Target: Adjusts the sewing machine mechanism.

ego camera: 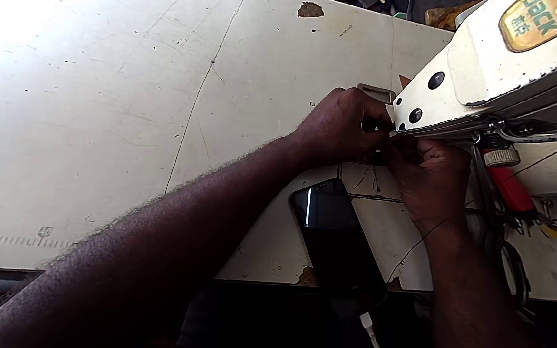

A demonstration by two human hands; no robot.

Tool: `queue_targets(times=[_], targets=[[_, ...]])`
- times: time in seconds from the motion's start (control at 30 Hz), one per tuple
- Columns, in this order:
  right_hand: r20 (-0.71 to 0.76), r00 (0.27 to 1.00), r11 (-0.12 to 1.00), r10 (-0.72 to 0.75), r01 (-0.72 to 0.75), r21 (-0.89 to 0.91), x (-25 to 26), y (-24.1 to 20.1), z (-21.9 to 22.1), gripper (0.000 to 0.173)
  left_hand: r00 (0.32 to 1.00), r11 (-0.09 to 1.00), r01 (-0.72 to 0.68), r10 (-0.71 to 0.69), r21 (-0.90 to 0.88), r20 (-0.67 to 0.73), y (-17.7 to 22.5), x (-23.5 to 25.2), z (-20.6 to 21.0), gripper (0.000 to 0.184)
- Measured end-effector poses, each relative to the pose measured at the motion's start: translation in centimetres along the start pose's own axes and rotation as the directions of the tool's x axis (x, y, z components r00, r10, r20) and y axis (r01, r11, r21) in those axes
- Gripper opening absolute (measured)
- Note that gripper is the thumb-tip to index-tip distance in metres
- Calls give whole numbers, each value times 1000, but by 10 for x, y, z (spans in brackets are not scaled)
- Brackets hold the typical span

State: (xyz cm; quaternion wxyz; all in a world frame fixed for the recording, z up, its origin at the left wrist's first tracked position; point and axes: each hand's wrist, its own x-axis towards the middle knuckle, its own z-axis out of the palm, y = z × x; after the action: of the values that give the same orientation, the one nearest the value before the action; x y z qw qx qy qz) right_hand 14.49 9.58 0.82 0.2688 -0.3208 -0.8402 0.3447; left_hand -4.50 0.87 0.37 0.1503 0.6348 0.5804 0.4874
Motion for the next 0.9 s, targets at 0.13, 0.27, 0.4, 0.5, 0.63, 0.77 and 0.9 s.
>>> queue_targets(times=[0.13, 0.27, 0.4, 0.5, 0.63, 0.77, 0.9], targets=[[-1, 1000, 1000, 20, -20, -3, -1, -2, -1, 8, 999, 1000, 27, -27, -9, 33, 5, 0, 5, 14], [-13, 1000, 1000, 14, -14, -11, 3, 1, 1, 4, 997, 994, 70, -71, 80, 11, 8, 1, 9, 18], [-11, 1000, 1000, 8, -8, -7, 4, 3, 0, 4, 999, 988, 45, -45, 146, 0, 8, 1, 12, 24], [-31, 1000, 998, 1, 1, 57, 3, 1, 1, 4, 1000, 984, 11, -10, 176, -9, 7, 0, 15, 27], [-67, 997, 992, 34, -26, 124, 3, -2, 1, 11, 1000, 983, 9, -9, 184, 1, 8, 0, 13, 26], [-63, 997, 989, 40, -31, 143, 3, -2, 2, 10, 1000, 984, 9, -10, 177, 3, 7, 1, 14, 26], [-34, 999, 991, 22, -17, 133, 3, -2, 1, 4, 1000, 989, 21, -21, 146, -2, 7, 1, 14, 26]])
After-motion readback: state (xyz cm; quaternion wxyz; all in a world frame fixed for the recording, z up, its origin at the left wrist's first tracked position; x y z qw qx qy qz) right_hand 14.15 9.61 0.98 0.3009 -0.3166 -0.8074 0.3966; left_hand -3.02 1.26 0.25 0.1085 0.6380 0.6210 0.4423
